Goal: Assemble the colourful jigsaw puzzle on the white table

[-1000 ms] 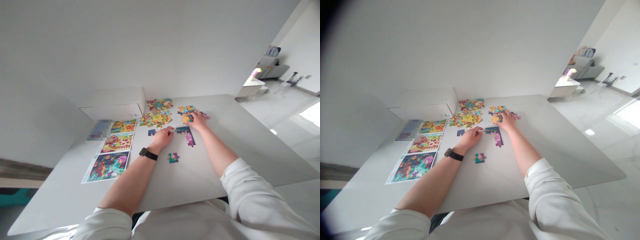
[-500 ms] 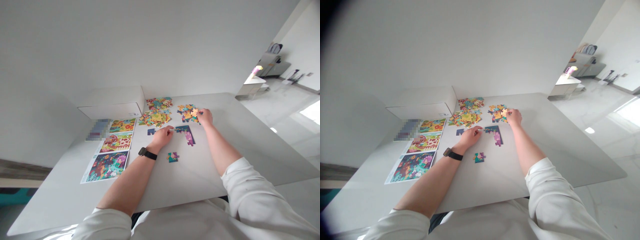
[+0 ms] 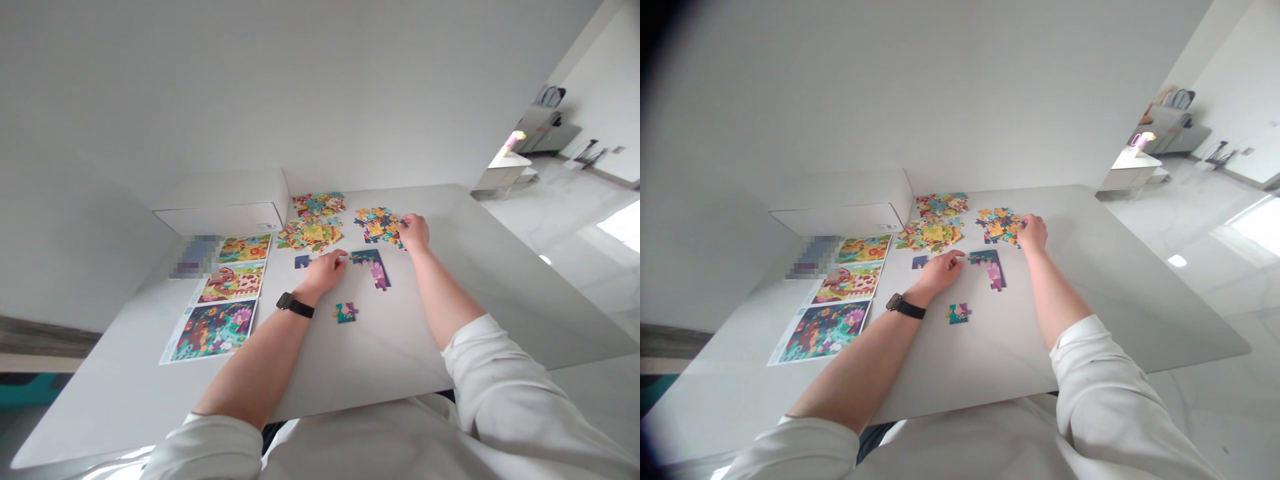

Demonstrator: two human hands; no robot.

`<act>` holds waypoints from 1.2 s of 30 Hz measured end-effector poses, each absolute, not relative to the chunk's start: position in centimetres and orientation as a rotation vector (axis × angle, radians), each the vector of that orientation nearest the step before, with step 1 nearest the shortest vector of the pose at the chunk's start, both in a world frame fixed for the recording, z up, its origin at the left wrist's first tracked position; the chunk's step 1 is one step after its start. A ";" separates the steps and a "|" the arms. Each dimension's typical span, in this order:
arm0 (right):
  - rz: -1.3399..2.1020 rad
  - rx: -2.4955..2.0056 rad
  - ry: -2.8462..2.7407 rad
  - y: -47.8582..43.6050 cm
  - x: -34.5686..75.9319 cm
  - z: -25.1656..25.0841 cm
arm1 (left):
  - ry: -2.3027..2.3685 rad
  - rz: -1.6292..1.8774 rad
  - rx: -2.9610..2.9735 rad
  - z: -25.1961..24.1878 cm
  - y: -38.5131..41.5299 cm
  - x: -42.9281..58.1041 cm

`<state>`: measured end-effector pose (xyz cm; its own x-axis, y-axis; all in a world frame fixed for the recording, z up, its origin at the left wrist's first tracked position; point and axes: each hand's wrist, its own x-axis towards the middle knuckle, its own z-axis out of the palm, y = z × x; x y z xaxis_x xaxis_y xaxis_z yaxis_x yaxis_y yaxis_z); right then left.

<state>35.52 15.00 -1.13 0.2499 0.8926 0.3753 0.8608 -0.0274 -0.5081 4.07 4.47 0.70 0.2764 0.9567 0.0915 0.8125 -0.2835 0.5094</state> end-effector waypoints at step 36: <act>1.027 -1.163 -1.814 11.2 25.6 2.2 | 1.299 1.176 1.415 -0.3 6.0 3.8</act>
